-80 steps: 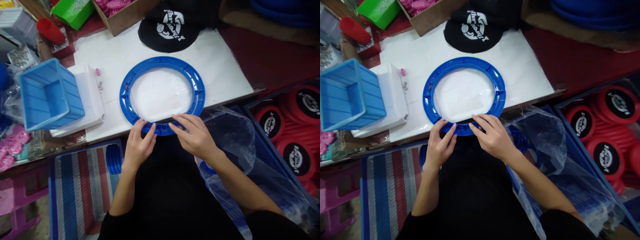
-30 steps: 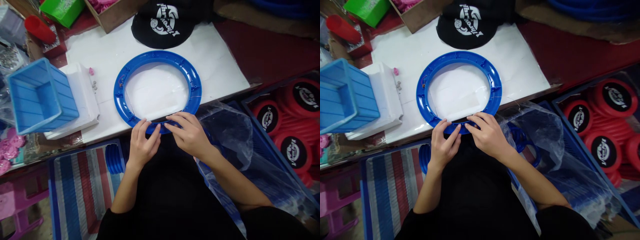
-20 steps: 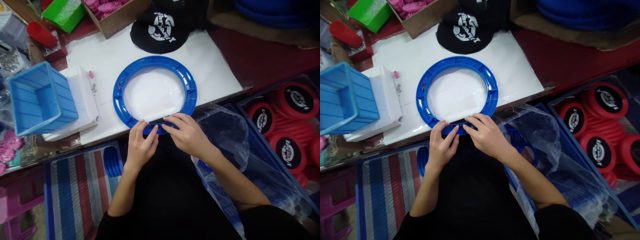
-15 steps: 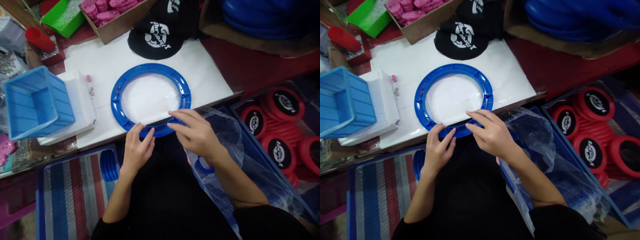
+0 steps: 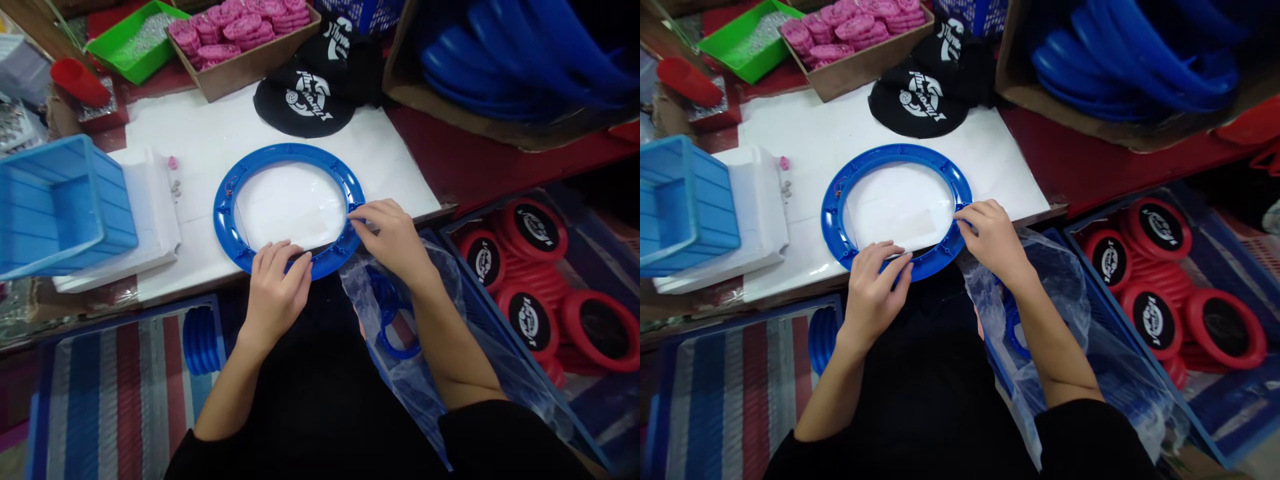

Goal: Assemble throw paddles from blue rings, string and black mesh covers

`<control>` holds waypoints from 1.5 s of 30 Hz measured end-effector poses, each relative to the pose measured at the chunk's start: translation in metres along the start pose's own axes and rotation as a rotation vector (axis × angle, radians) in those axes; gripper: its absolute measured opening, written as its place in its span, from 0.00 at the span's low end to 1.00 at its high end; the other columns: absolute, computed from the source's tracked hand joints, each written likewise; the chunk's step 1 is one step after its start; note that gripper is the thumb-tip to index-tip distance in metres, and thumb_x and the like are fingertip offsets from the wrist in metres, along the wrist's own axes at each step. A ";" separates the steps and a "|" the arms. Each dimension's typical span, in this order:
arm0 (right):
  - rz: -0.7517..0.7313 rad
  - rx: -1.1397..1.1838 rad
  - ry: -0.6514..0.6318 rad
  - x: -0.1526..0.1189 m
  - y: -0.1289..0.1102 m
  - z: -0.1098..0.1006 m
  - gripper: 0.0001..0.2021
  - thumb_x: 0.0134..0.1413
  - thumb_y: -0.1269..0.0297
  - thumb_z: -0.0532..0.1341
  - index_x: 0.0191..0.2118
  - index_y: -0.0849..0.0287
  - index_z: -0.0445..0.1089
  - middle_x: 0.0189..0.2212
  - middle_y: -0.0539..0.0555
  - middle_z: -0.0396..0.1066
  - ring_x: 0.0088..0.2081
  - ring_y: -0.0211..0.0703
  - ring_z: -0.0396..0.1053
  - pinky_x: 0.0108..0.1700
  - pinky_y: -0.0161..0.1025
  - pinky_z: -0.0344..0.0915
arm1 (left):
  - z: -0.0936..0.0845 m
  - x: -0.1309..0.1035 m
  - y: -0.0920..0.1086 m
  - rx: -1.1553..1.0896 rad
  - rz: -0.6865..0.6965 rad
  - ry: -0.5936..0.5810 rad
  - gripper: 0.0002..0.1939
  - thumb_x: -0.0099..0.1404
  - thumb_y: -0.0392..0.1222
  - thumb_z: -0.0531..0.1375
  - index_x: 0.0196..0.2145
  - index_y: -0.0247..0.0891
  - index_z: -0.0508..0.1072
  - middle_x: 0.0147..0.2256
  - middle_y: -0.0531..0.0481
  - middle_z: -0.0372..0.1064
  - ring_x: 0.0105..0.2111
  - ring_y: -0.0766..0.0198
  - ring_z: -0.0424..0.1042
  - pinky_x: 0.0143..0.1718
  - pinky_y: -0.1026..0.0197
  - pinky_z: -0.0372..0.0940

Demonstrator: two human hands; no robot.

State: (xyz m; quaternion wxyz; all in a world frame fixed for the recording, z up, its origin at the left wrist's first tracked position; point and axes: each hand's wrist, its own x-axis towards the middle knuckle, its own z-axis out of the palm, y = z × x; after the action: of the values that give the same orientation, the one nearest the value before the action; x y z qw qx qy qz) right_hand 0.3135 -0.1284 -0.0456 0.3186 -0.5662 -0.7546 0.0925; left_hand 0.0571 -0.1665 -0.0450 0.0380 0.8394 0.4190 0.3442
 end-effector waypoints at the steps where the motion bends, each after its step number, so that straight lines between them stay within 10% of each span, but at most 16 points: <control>1: -0.001 0.003 0.001 0.000 0.000 0.001 0.09 0.68 0.69 0.61 0.44 0.54 0.80 0.43 0.57 0.82 0.48 0.56 0.76 0.54 0.55 0.71 | 0.004 0.008 0.002 -0.008 -0.019 -0.015 0.08 0.75 0.33 0.61 0.49 0.36 0.78 0.46 0.40 0.79 0.51 0.49 0.77 0.55 0.45 0.72; 8: 0.035 -0.009 0.021 0.000 0.003 0.007 0.10 0.67 0.70 0.60 0.42 0.54 0.80 0.40 0.57 0.82 0.44 0.56 0.75 0.51 0.54 0.72 | 0.030 0.048 0.015 -0.082 -0.238 -0.345 0.10 0.77 0.36 0.57 0.44 0.38 0.79 0.43 0.42 0.80 0.45 0.53 0.77 0.49 0.51 0.71; 17: -0.008 -0.031 0.007 -0.005 0.002 0.009 0.15 0.67 0.74 0.57 0.41 0.55 0.82 0.38 0.58 0.82 0.43 0.56 0.70 0.48 0.53 0.71 | 0.030 0.068 0.030 -0.153 -0.396 -0.485 0.09 0.76 0.38 0.59 0.41 0.40 0.81 0.42 0.46 0.81 0.43 0.55 0.78 0.43 0.55 0.68; 27: 0.007 -0.015 -0.128 -0.005 0.008 -0.005 0.20 0.66 0.77 0.56 0.44 0.52 0.85 0.41 0.60 0.77 0.47 0.57 0.67 0.51 0.54 0.71 | 0.039 0.071 0.033 -0.078 -0.450 -0.459 0.07 0.71 0.37 0.59 0.35 0.41 0.78 0.37 0.48 0.78 0.37 0.58 0.75 0.35 0.57 0.62; 35: 0.017 0.080 -0.235 -0.022 -0.023 -0.001 0.20 0.66 0.78 0.56 0.49 0.52 0.84 0.42 0.58 0.75 0.47 0.53 0.72 0.52 0.52 0.73 | 0.002 0.056 -0.001 -0.216 -0.295 -0.564 0.07 0.71 0.37 0.61 0.42 0.43 0.80 0.41 0.49 0.81 0.41 0.56 0.78 0.43 0.54 0.69; 45: 0.059 0.046 -0.285 -0.036 -0.050 0.002 0.18 0.69 0.76 0.55 0.48 0.54 0.83 0.43 0.60 0.75 0.45 0.52 0.73 0.48 0.49 0.74 | 0.010 0.040 0.035 -0.046 -0.313 -0.512 0.13 0.72 0.31 0.56 0.49 0.37 0.77 0.47 0.41 0.79 0.46 0.51 0.79 0.49 0.50 0.72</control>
State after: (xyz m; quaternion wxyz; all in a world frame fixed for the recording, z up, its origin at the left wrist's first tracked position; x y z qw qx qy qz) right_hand 0.2781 -0.1781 -0.0359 0.2183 -0.5618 -0.7729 0.1984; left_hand 0.1040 -0.1578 -0.0185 0.2141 0.8229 0.5122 0.1208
